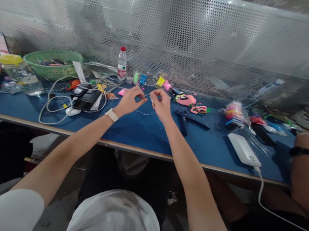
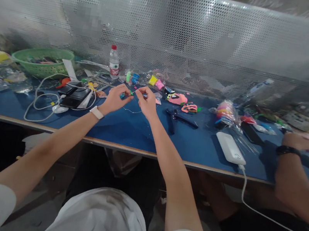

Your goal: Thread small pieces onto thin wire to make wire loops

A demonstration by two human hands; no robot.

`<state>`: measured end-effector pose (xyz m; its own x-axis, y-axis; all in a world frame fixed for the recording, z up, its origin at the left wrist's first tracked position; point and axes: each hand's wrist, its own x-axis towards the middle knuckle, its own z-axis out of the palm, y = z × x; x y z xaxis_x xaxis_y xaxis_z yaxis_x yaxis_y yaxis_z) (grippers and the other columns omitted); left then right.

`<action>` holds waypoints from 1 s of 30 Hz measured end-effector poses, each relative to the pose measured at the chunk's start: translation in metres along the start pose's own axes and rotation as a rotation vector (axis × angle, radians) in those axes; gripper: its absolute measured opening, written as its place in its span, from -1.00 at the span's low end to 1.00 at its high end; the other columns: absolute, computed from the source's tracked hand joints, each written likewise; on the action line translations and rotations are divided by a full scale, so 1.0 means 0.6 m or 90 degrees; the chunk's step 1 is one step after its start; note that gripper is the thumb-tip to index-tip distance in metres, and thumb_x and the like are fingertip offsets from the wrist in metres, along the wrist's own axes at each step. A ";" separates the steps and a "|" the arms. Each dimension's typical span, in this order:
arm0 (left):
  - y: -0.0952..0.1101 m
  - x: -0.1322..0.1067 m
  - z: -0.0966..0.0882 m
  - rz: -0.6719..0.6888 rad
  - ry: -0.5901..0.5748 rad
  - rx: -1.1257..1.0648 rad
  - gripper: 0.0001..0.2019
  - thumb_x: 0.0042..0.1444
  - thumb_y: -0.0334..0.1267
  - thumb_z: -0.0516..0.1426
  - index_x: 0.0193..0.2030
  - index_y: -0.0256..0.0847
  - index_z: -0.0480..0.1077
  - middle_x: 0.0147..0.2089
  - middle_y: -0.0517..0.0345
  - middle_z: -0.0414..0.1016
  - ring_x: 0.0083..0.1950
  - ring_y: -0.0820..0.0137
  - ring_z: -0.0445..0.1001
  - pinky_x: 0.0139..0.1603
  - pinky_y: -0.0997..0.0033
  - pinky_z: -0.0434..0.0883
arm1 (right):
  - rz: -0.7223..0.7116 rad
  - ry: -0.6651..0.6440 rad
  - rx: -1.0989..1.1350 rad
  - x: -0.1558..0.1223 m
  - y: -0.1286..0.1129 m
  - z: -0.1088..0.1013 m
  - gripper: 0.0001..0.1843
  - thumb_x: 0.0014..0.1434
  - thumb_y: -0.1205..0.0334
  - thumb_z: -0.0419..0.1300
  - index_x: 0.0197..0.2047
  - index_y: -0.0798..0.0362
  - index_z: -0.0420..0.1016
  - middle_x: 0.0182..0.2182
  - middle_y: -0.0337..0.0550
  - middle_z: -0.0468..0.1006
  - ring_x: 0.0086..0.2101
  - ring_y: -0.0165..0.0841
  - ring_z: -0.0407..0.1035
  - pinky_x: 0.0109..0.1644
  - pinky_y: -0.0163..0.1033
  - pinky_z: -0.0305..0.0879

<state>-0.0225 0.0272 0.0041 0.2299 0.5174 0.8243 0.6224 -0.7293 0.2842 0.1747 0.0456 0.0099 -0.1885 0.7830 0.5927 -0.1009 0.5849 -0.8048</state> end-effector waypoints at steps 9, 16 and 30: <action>-0.004 -0.003 0.001 0.014 -0.017 0.074 -0.72 0.42 -0.22 0.26 -0.36 -0.17 0.45 -0.22 0.04 0.54 -0.16 0.23 0.49 -0.05 0.15 0.40 | -0.017 -0.018 -0.018 -0.003 -0.005 -0.003 -0.33 0.21 -0.54 0.40 -0.22 -0.05 0.51 -0.36 -0.29 0.47 -0.58 -0.52 0.20 -0.55 -0.29 0.18; 0.012 -0.002 -0.009 0.040 -0.011 0.214 -0.72 0.44 -0.31 0.18 -0.36 -0.14 0.51 -0.22 -0.06 0.54 0.01 0.04 0.50 0.20 -0.13 0.31 | 0.012 0.000 -0.020 0.000 0.004 0.003 -0.29 0.16 -0.59 0.40 -0.24 -0.06 0.53 -0.35 -0.29 0.48 -0.57 -0.51 0.19 -0.55 -0.28 0.17; -0.019 0.002 0.018 -0.269 0.001 -0.318 -0.68 0.19 0.09 0.44 -0.38 -0.10 0.68 -0.03 0.01 0.62 0.10 0.14 0.55 0.25 0.06 0.44 | -0.122 0.011 -0.127 -0.007 -0.007 0.001 -0.40 0.33 -0.47 0.33 -0.19 -0.06 0.63 -0.27 -0.17 0.58 -0.40 -0.37 0.33 -0.37 -0.20 0.27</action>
<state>-0.0212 0.0411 -0.0033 0.0411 0.8047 0.5923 0.2359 -0.5839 0.7768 0.1751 0.0396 0.0110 -0.1674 0.6570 0.7351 0.0614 0.7511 -0.6573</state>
